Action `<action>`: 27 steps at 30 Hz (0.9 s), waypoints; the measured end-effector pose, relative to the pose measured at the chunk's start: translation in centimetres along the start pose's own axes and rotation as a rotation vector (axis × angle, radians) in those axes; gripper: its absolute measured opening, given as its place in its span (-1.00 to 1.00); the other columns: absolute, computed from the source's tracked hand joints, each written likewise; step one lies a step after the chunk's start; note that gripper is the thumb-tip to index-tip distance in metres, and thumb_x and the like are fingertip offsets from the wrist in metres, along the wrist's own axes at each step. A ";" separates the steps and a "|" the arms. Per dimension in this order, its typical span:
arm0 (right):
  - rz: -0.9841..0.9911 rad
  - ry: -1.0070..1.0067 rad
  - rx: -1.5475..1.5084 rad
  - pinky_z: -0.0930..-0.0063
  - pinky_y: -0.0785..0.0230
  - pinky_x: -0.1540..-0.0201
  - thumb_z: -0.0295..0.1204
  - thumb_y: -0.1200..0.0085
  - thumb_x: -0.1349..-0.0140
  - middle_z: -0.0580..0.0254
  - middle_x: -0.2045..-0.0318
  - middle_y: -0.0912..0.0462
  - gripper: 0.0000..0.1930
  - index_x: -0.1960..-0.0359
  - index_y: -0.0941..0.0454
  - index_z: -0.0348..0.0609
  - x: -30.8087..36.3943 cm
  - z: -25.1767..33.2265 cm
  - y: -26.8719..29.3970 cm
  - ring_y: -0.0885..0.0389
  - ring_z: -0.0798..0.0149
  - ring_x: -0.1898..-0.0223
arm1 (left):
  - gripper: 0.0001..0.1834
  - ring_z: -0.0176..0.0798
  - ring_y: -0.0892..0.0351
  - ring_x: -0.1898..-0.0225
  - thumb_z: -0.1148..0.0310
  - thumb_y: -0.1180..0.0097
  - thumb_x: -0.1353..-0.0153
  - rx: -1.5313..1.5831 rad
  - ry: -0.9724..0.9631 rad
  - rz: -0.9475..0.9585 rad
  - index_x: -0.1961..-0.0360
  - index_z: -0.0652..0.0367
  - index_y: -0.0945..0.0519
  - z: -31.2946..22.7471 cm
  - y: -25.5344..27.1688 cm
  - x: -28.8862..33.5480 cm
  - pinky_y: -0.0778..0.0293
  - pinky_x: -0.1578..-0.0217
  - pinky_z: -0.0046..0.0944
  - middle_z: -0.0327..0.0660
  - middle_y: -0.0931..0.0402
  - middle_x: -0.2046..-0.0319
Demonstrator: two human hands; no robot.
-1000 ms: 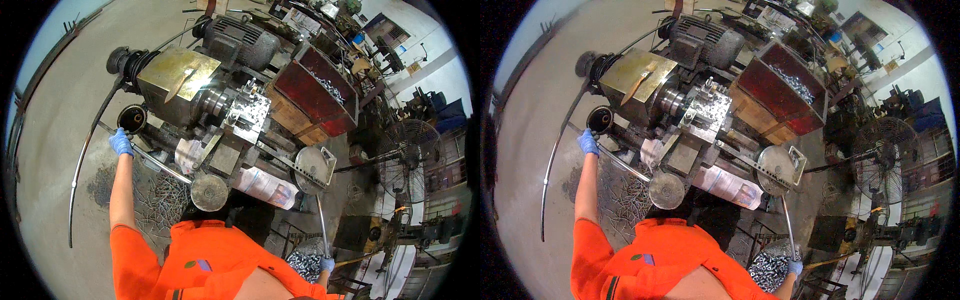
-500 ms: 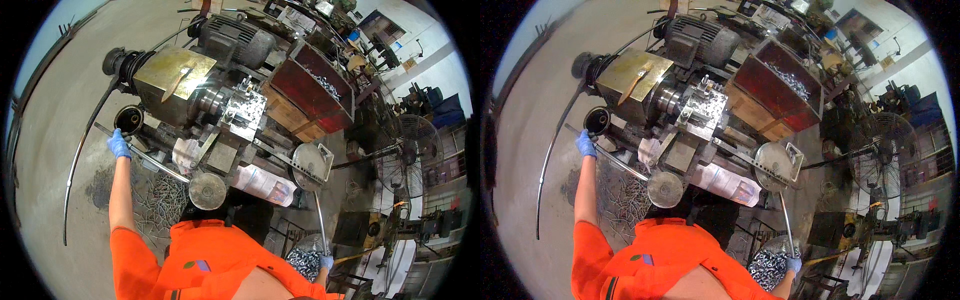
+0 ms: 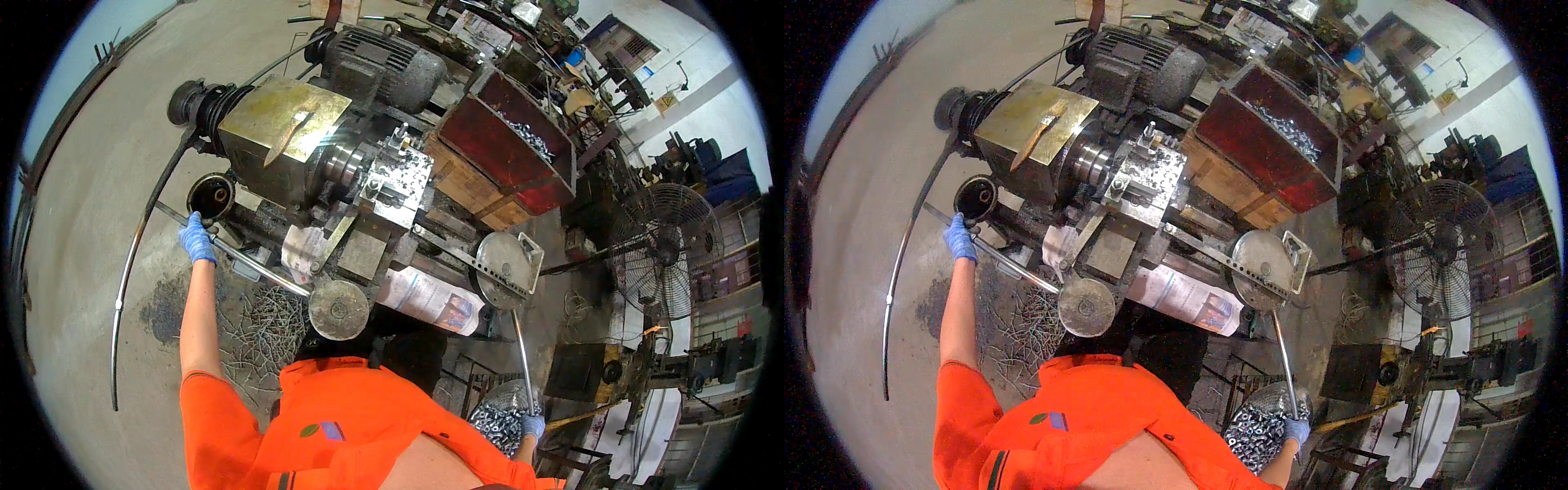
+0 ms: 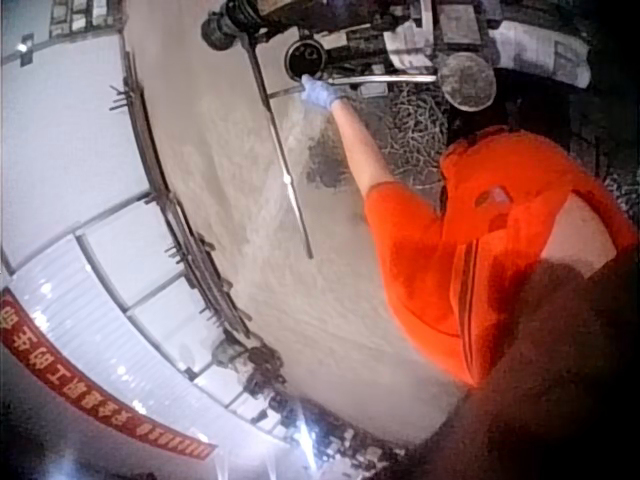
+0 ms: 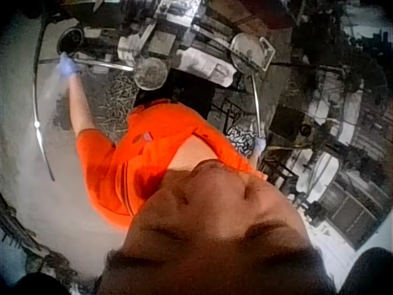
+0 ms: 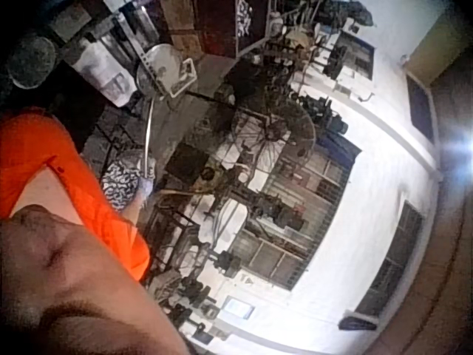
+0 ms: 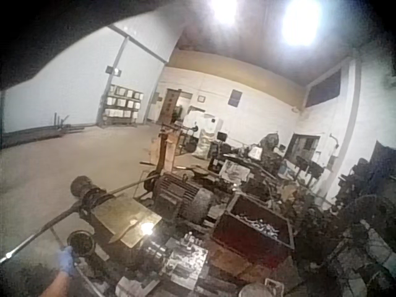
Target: The person operates a manual lathe to process metal parts, turning handles to control the tool and placing finished pieces into a container.
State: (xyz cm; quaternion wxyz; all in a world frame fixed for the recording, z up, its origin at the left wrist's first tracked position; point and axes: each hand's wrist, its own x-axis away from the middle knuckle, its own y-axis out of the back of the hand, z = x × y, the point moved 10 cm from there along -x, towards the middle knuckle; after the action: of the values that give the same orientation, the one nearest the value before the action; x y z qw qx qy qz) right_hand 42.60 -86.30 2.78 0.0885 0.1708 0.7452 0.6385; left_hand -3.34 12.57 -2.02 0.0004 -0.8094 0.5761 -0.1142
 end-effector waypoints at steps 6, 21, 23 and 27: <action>0.017 -0.034 -0.033 0.20 -0.39 0.08 -0.13 -0.14 0.14 -0.21 0.25 -0.57 -0.52 0.29 -0.54 -0.33 1.3 0.7 0.7 -0.54 -0.11 0.15 | -0.76 -0.24 -0.47 0.79 0.35 -0.06 -0.12 0.021 0.003 0.007 0.41 0.38 -0.46 0.1 -0.2 -0.1 -0.38 0.77 -0.30 -0.04 -0.53 0.66; -0.022 -0.059 -0.059 0.18 -0.40 0.15 -0.23 -0.15 0.17 -0.22 0.32 -0.58 -0.60 0.35 -0.57 -0.31 1.2 -0.1 -0.1 -0.56 -0.11 0.20 | -0.82 -0.26 -0.47 0.77 0.40 -0.03 -0.13 0.084 0.015 0.008 0.35 0.34 -0.42 0.1 -0.4 -0.1 -0.41 0.77 -0.32 -0.07 -0.52 0.66; -0.026 -0.039 -0.047 0.18 -0.40 0.16 -0.24 -0.15 0.17 -0.22 0.33 -0.58 -0.61 0.36 -0.57 -0.31 0.5 -0.5 -0.8 -0.56 -0.11 0.20 | -0.82 -0.24 -0.47 0.77 0.40 -0.02 -0.13 0.083 0.012 0.010 0.36 0.34 -0.43 0.0 -0.2 0.0 -0.43 0.76 -0.31 -0.07 -0.52 0.65; -0.013 -0.036 -0.033 0.21 -0.39 0.09 -0.19 -0.18 0.19 -0.17 0.27 -0.58 -0.54 0.26 -0.55 -0.26 -2.2 -3.2 -4.1 -0.55 -0.09 0.17 | -0.82 -0.25 -0.48 0.76 0.40 -0.02 -0.14 0.085 0.005 0.014 0.35 0.34 -0.43 -0.2 -0.6 0.5 -0.44 0.75 -0.31 -0.07 -0.52 0.64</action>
State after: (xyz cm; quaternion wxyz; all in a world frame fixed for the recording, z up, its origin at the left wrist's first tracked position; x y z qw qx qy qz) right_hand 42.92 -90.53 -0.89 0.1088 0.1760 0.7338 0.6472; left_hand -2.65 12.33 -1.63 0.0342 -0.8041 0.5765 -0.1409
